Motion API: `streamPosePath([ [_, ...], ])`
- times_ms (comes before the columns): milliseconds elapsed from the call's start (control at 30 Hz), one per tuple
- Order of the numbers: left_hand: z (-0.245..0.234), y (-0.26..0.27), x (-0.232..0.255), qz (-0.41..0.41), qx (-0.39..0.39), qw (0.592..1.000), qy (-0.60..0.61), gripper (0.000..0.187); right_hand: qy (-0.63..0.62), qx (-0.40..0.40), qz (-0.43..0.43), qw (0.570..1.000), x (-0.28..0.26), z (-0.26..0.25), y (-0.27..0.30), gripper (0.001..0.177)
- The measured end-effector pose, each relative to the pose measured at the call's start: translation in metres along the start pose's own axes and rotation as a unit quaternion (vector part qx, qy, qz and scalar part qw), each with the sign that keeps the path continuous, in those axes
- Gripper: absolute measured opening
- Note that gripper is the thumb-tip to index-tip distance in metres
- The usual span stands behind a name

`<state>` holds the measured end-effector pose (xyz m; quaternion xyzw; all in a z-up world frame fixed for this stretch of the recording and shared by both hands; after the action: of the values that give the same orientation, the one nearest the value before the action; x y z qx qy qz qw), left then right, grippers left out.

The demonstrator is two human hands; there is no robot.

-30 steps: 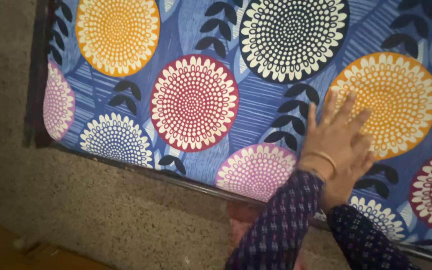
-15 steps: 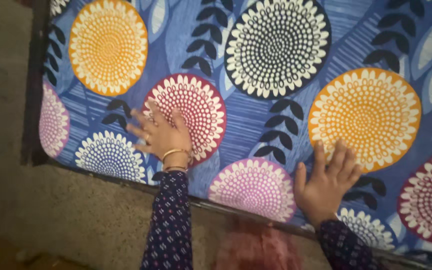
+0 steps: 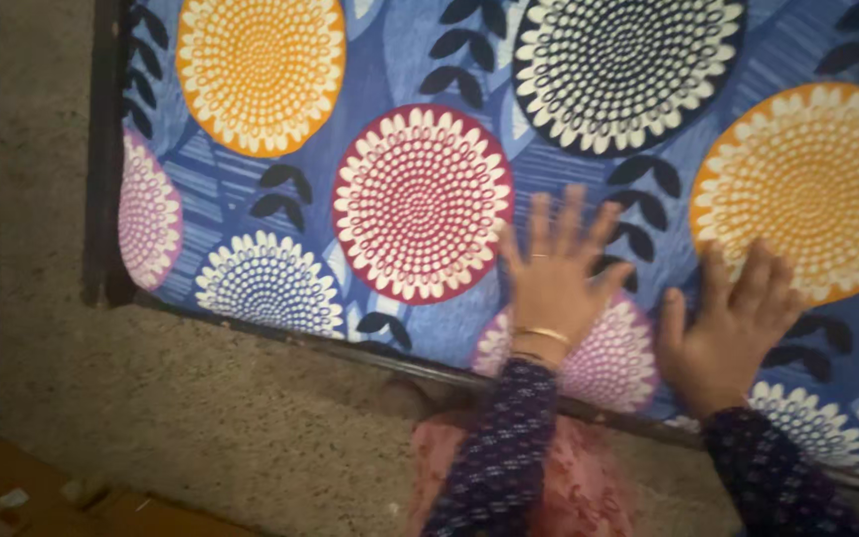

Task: The person folds a light pink fabric on a patterned blue surface, then smooths the surface with both hands. The fabric is folded into a compact rectangle and set aside.

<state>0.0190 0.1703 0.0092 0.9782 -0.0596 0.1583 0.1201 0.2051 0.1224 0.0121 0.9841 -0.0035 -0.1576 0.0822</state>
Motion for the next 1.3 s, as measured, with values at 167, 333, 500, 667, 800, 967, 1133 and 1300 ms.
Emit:
streamPosePath([
  [167, -0.039, 0.057, -0.140, -0.149, 0.015, 0.988, -0.029, 0.080, -0.001, 0.002, -0.007, 1.000, -0.009, -0.005, 0.002, 0.063],
  [333, -0.073, 0.110, -0.244, -0.247, 0.017, 0.968, -0.048, 0.071, -0.039, 0.016, 0.035, 0.998, -0.041, -0.005, 0.005, 0.063],
  [500, -0.069, 0.123, -0.228, -0.223, 0.028, 0.973, -0.062, 0.062, -0.016, -0.010, 0.099, 0.995, -0.084, 0.029, 0.022, 0.076],
  [667, -0.027, 0.149, -0.164, 0.072, -0.062, 0.995, 0.027, 0.057, 0.003, -0.032, 0.020, 0.999, -0.151, 0.084, 0.049, 0.072],
  [800, -0.016, 0.169, -0.178, 0.073, -0.060, 0.995, 0.035, 0.062, 0.010, -0.080, -0.040, 0.996, -0.196, 0.120, 0.089, 0.069],
  [967, -0.003, 0.188, -0.205, 0.115, -0.047, 0.992, -0.008, 0.061, -0.010, -0.092, -0.119, 0.989, -0.205, 0.149, 0.119, 0.076],
  [1133, 0.017, 0.202, -0.214, 0.161, -0.018, 0.985, -0.062, 0.062, 0.048, -0.055, -0.190, 0.979, -0.199, 0.154, 0.133, 0.066],
  [1300, 0.028, 0.206, -0.201, 0.119, -0.020, 0.990, -0.067, 0.058, 0.037, -0.085, -0.162, 0.982, -0.206, 0.144, 0.130, 0.060],
])
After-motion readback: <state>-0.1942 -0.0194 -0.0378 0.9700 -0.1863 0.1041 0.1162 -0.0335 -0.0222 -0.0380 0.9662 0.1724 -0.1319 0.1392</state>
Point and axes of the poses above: each hand's wrist, its own y-axis away from the middle knuckle, its own z-axis out of the palm, x = y × z, the point moved 2 cm from there along -y, towards the middle knuckle, and after that the axes turned 13 degrees about -x, right-handed, at the moved point
